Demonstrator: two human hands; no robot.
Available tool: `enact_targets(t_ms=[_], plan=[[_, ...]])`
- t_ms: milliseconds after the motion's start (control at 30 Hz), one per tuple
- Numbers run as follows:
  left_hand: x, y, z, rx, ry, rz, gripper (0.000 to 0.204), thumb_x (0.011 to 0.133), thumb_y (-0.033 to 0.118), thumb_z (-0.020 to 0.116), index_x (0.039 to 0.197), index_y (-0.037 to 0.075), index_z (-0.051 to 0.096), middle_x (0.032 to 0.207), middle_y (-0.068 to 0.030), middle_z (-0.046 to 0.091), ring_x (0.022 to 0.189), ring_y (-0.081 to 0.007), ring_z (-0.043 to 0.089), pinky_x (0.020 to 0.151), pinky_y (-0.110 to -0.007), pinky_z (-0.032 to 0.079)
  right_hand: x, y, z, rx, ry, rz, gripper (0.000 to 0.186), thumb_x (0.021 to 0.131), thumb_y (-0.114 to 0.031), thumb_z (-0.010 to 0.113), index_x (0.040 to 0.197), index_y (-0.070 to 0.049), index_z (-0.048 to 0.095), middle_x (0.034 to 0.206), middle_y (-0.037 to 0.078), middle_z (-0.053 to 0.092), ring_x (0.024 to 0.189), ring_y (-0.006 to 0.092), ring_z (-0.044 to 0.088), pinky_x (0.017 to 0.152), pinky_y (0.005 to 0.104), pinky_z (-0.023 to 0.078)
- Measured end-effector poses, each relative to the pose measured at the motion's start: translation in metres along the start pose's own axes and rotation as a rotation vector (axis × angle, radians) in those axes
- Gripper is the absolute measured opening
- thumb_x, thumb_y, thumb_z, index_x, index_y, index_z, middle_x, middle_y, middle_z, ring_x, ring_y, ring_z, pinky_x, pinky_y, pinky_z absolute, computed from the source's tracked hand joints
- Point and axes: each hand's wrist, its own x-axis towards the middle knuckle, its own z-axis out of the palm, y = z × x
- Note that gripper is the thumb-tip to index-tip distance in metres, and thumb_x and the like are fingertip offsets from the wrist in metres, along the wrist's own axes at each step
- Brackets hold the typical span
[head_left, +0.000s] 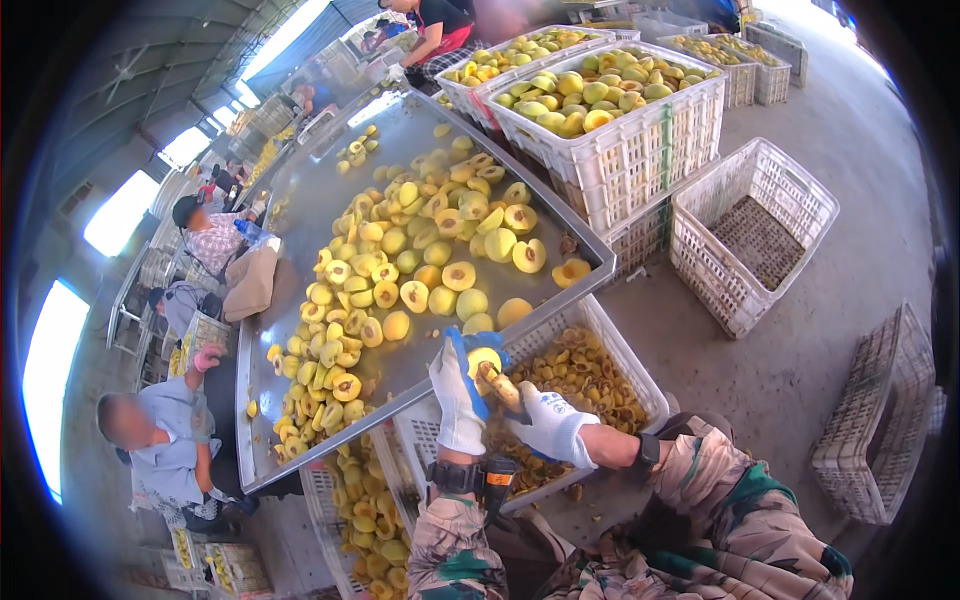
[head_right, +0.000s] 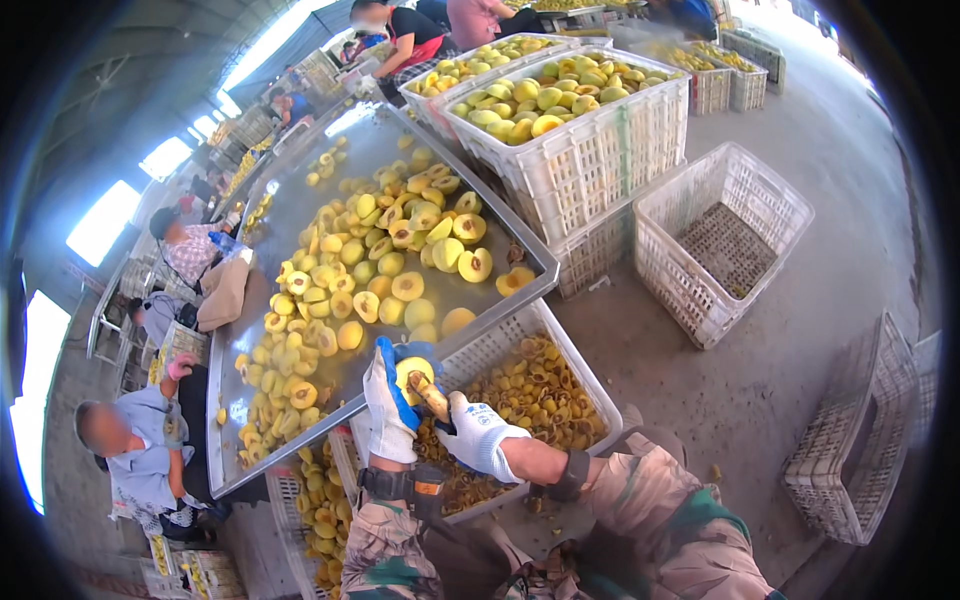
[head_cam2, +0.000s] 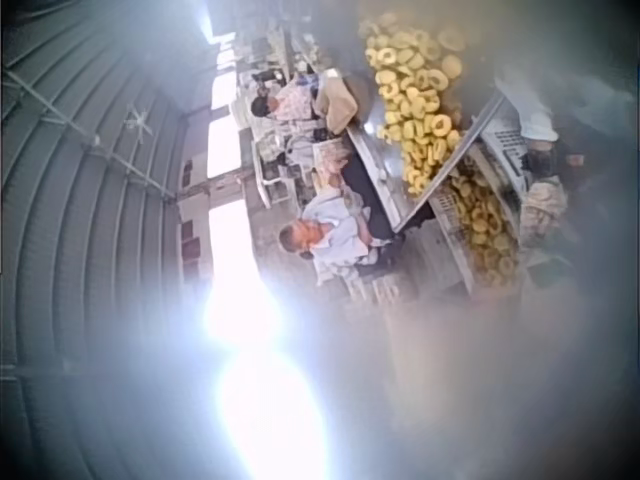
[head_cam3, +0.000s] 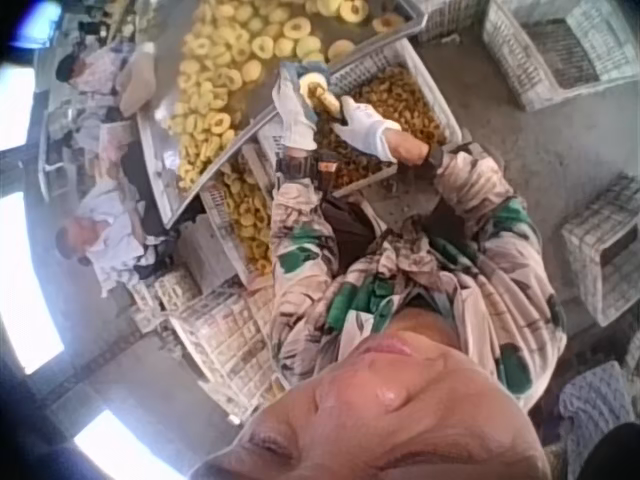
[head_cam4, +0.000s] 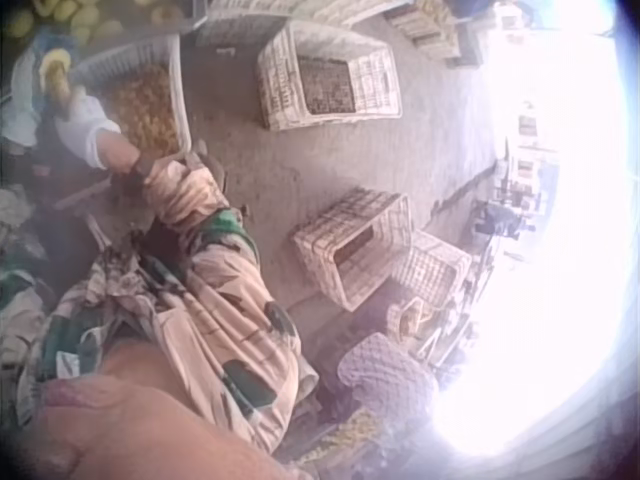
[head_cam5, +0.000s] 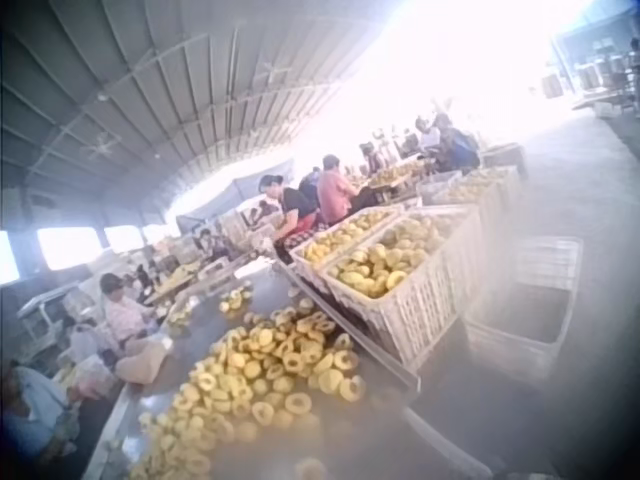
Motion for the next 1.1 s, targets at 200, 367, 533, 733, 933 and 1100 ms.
enact_targets(t_ms=[200, 367, 533, 733, 933, 1100], plan=[[0.003, -0.011, 0.010, 0.327, 0.137, 0.331, 0.032, 0.097, 0.026, 0.047, 0.096, -0.004, 0.059, 0.085, -0.0089, 0.064, 0.073, -0.0146, 0.058, 0.068, -0.027, 0.049, -0.001, -0.003, -0.001, 0.172, -0.072, 0.085, 0.038, 0.087, -0.028, 0.056, 0.107, 0.001, 0.044, 0.090, 0.029, 0.061, 0.089, 0.0444, 0.059, 0.073, 0.0470, 0.046], [0.001, -0.003, 0.012, 0.103, 0.056, 0.187, 0.032, 0.098, 0.024, 0.045, 0.094, -0.004, 0.059, 0.084, -0.0108, 0.065, 0.067, -0.0167, 0.060, 0.061, -0.028, 0.051, -0.001, -0.004, -0.007, 0.027, -0.018, 0.050, 0.042, 0.086, -0.031, 0.057, 0.111, 0.001, 0.046, 0.094, 0.026, 0.062, 0.090, 0.0405, 0.061, 0.074, 0.0447, 0.047], [0.000, 0.004, 0.007, 0.087, 0.017, 0.006, 0.041, 0.097, 0.032, 0.046, 0.088, -0.005, 0.060, 0.075, -0.0131, 0.065, 0.060, -0.0194, 0.060, 0.055, -0.029, 0.051, -0.003, -0.004, -0.007, 0.220, -0.171, 0.110, 0.040, 0.087, -0.032, 0.057, 0.109, 0.001, 0.048, 0.092, 0.024, 0.063, 0.087, 0.0389, 0.062, 0.073, 0.0429, 0.048], [-0.003, -0.002, 0.012, 0.624, 0.172, 0.430, 0.037, 0.097, 0.029, 0.048, 0.087, -0.004, 0.060, 0.077, -0.0116, 0.065, 0.056, -0.0175, 0.056, 0.054, -0.029, 0.047, 0.000, -0.006, -0.004, 0.104, -0.107, 0.138, 0.041, 0.084, -0.034, 0.061, 0.108, -0.001, 0.054, 0.099, 0.019, 0.064, 0.088, 0.0326, 0.063, 0.073, 0.0402, 0.049], [-0.005, 0.014, 0.018, 0.562, 0.120, 0.126, 0.037, 0.095, 0.028, 0.050, 0.081, -0.004, 0.062, 0.069, -0.0090, 0.063, 0.056, -0.0167, 0.057, 0.055, -0.033, 0.045, -0.003, -0.007, -0.006, 0.077, -0.127, 0.167, 0.044, 0.083, -0.036, 0.061, 0.108, -0.002, 0.054, 0.098, 0.019, 0.064, 0.089, 0.0314, 0.063, 0.072, 0.0389, 0.049], [-0.015, 0.016, 0.021, 0.809, 0.188, 0.423, 0.033, 0.094, 0.026, 0.051, 0.083, -0.003, 0.062, 0.073, -0.0119, 0.066, 0.061, -0.0209, 0.060, 0.059, -0.034, 0.047, -0.002, -0.007, -0.012, 0.826, -0.389, 0.268, 0.020, 0.089, -0.022, 0.057, 0.100, -0.007, 0.051, 0.063, 0.000, 0.052, 0.042, 0.0108, 0.047, 0.037, 0.0263, 0.039]])
